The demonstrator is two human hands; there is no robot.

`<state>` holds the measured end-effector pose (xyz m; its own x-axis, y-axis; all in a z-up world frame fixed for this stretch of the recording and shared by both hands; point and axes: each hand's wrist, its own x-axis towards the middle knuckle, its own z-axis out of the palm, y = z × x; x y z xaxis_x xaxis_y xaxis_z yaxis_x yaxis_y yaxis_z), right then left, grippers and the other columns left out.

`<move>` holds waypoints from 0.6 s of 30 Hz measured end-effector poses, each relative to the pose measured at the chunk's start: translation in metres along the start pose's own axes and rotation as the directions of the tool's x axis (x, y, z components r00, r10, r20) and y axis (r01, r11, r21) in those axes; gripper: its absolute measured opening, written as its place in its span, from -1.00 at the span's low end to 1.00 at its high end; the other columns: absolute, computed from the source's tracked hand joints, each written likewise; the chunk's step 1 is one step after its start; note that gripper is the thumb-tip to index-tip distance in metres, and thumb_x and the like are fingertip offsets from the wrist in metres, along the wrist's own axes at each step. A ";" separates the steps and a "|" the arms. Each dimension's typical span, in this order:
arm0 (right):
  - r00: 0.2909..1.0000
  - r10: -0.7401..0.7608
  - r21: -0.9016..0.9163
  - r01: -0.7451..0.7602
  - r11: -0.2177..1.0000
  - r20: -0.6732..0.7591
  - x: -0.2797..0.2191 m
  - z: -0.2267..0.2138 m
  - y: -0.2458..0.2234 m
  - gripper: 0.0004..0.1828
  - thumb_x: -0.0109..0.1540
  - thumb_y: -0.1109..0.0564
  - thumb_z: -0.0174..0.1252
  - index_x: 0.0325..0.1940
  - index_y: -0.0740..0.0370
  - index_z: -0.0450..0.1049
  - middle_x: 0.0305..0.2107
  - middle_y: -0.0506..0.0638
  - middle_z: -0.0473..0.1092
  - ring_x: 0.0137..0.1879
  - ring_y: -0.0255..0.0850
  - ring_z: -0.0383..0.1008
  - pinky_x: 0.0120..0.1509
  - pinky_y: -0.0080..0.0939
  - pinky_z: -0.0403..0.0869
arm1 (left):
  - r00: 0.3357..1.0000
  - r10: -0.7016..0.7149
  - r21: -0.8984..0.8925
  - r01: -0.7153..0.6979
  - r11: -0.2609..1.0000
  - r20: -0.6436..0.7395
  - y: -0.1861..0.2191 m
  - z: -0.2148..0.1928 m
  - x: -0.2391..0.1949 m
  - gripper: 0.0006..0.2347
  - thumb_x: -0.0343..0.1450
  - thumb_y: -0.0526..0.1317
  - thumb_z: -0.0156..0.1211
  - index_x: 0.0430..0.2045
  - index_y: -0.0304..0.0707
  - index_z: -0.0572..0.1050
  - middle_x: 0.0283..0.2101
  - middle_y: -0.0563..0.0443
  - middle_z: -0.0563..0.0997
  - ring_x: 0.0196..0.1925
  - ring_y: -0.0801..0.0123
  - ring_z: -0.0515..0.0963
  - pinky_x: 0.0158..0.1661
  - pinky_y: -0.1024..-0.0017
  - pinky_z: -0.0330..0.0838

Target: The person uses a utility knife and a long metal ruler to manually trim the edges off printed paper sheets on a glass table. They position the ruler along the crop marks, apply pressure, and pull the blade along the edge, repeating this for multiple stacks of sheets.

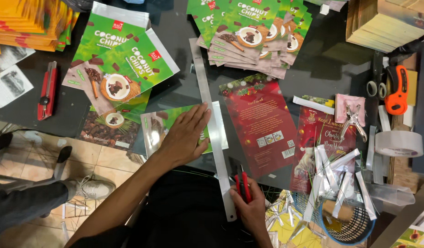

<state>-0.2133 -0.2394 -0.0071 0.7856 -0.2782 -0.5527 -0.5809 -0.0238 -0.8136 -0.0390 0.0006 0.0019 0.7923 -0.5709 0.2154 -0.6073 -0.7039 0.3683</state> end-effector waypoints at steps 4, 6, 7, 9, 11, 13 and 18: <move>0.998 -0.048 0.074 0.046 0.996 0.034 0.012 0.000 0.011 -0.56 0.12 0.22 0.40 0.08 0.26 0.52 -0.28 0.10 0.66 -0.15 -0.17 0.61 0.00 -0.26 0.52 | 1.000 0.023 0.113 -0.023 0.993 0.000 -0.003 0.001 0.005 -0.29 0.43 0.13 0.07 0.40 -0.41 0.17 0.52 -0.25 0.14 0.52 0.00 0.16 0.32 0.05 0.15; 0.996 -0.077 0.069 0.074 0.995 0.038 0.012 0.002 0.009 -0.57 0.12 0.21 0.40 0.05 0.26 0.52 -0.30 0.09 0.66 -0.18 -0.17 0.62 -0.03 -0.26 0.53 | 1.000 0.009 0.080 -0.008 0.997 -0.004 -0.003 0.000 0.007 -0.24 0.44 0.24 0.09 0.39 -0.43 0.18 0.52 -0.25 0.14 0.53 -0.01 0.16 0.36 0.04 0.12; 0.997 -0.059 0.092 0.056 0.994 0.040 0.012 0.003 0.007 -0.56 0.12 0.22 0.39 0.08 0.26 0.51 -0.27 0.11 0.66 -0.13 -0.16 0.63 0.01 -0.24 0.54 | 1.000 0.004 0.061 -0.006 0.998 0.020 -0.004 0.000 0.008 -0.19 0.43 0.28 0.08 0.42 -0.44 0.11 0.54 -0.27 0.06 0.57 -0.02 0.02 0.43 0.04 -0.04; 0.999 -0.031 0.118 0.026 0.993 0.038 0.010 0.007 0.004 -0.54 0.12 0.24 0.38 0.11 0.26 0.49 -0.23 0.14 0.66 -0.09 -0.14 0.64 0.04 -0.22 0.55 | 0.998 0.003 0.037 -0.005 0.999 0.055 -0.003 -0.001 0.008 -0.13 0.42 0.32 0.08 0.44 -0.46 0.05 0.56 -0.28 -0.02 0.62 -0.02 -0.12 0.51 0.04 -0.20; 0.999 -0.015 0.196 0.007 0.981 0.041 0.011 0.011 0.002 -0.52 0.13 0.25 0.36 0.14 0.29 0.47 -0.21 0.15 0.65 -0.10 -0.14 0.62 -0.01 -0.23 0.55 | 0.996 -0.006 0.071 0.000 0.997 0.084 -0.003 -0.002 0.009 -0.12 0.45 0.31 0.04 0.46 -0.50 -0.03 0.57 -0.31 -0.08 0.62 0.00 -0.15 0.52 0.07 -0.21; 0.998 -0.025 0.187 0.015 0.982 0.051 0.011 0.010 0.005 -0.52 0.14 0.24 0.35 0.14 0.28 0.47 -0.20 0.14 0.65 -0.09 -0.14 0.62 -0.01 -0.23 0.55 | 0.996 0.003 0.094 -0.011 0.995 0.084 -0.003 -0.002 0.009 -0.13 0.46 0.31 0.01 0.46 -0.48 -0.03 0.57 -0.30 -0.07 0.62 0.01 -0.13 0.52 0.08 -0.19; 0.996 -0.047 0.169 0.035 0.985 0.073 0.011 0.010 0.002 -0.52 0.13 0.23 0.36 0.12 0.26 0.46 -0.18 0.14 0.66 -0.10 -0.14 0.63 -0.03 -0.23 0.57 | 0.996 0.016 0.134 -0.027 0.991 0.082 -0.005 0.001 0.009 -0.14 0.46 0.34 -0.03 0.47 -0.44 -0.03 0.58 -0.26 -0.06 0.62 0.04 -0.11 0.52 0.10 -0.17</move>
<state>-0.2040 -0.2330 -0.0163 0.8256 -0.2062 -0.5252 -0.5091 0.1290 -0.8510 -0.0284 -0.0013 0.0015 0.7750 -0.6148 0.1461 -0.6308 -0.7387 0.2377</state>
